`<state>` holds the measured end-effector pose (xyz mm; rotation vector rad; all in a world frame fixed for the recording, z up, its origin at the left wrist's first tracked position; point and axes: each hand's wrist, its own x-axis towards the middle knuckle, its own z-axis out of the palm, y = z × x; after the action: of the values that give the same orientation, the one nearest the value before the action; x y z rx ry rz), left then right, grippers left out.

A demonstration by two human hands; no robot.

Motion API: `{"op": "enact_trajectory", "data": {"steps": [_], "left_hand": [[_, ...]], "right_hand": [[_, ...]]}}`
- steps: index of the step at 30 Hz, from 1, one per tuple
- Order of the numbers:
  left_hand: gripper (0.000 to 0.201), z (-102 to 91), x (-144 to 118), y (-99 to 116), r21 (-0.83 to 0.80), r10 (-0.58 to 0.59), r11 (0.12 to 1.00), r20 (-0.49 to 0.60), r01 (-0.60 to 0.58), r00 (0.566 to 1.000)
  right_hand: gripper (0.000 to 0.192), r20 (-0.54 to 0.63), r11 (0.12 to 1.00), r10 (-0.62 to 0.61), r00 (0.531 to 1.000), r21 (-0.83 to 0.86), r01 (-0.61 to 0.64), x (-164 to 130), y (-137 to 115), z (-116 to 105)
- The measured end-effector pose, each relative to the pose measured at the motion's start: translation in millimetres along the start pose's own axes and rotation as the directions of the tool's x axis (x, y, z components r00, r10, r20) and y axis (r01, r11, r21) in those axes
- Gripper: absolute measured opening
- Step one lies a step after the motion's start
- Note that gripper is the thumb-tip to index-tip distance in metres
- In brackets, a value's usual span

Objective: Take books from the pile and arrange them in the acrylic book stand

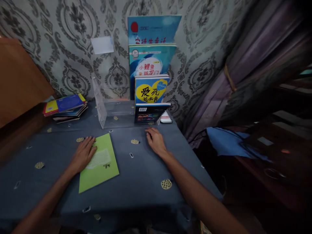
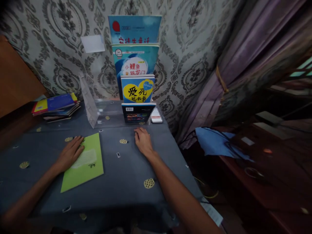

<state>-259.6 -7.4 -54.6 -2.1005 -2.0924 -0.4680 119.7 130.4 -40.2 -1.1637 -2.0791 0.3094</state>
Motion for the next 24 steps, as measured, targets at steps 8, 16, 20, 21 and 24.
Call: {"op": "enact_trajectory", "data": {"steps": [8,16,20,21,24], "left_hand": [[0.06,7.1,5,54,-0.059,0.051,0.997,-0.012,-0.051,0.999],[0.056,16.1,30,111,-0.126,0.147,0.982,0.023,-0.143,0.989],[0.053,21.6,49,148,-0.129,0.2,0.973,0.05,-0.192,0.979],[0.052,23.3,53,158,-0.129,0.207,0.972,0.053,-0.198,0.977],[0.05,29.1,64,183,-0.132,0.219,0.969,0.058,-0.21,0.974]], "right_hand": [[0.029,0.076,0.998,-0.069,0.995,0.018,0.068,-4,-18,-2],[0.029,0.124,0.996,-0.085,0.989,0.049,0.079,-5,-25,-2],[0.029,0.13,0.999,-0.051,0.99,0.009,0.05,-4,-27,-7],[0.028,0.133,0.999,-0.042,0.99,-0.011,0.044,-4,-27,-8],[0.028,0.142,0.996,-0.046,0.989,-0.069,0.056,-4,-28,-13]]}}
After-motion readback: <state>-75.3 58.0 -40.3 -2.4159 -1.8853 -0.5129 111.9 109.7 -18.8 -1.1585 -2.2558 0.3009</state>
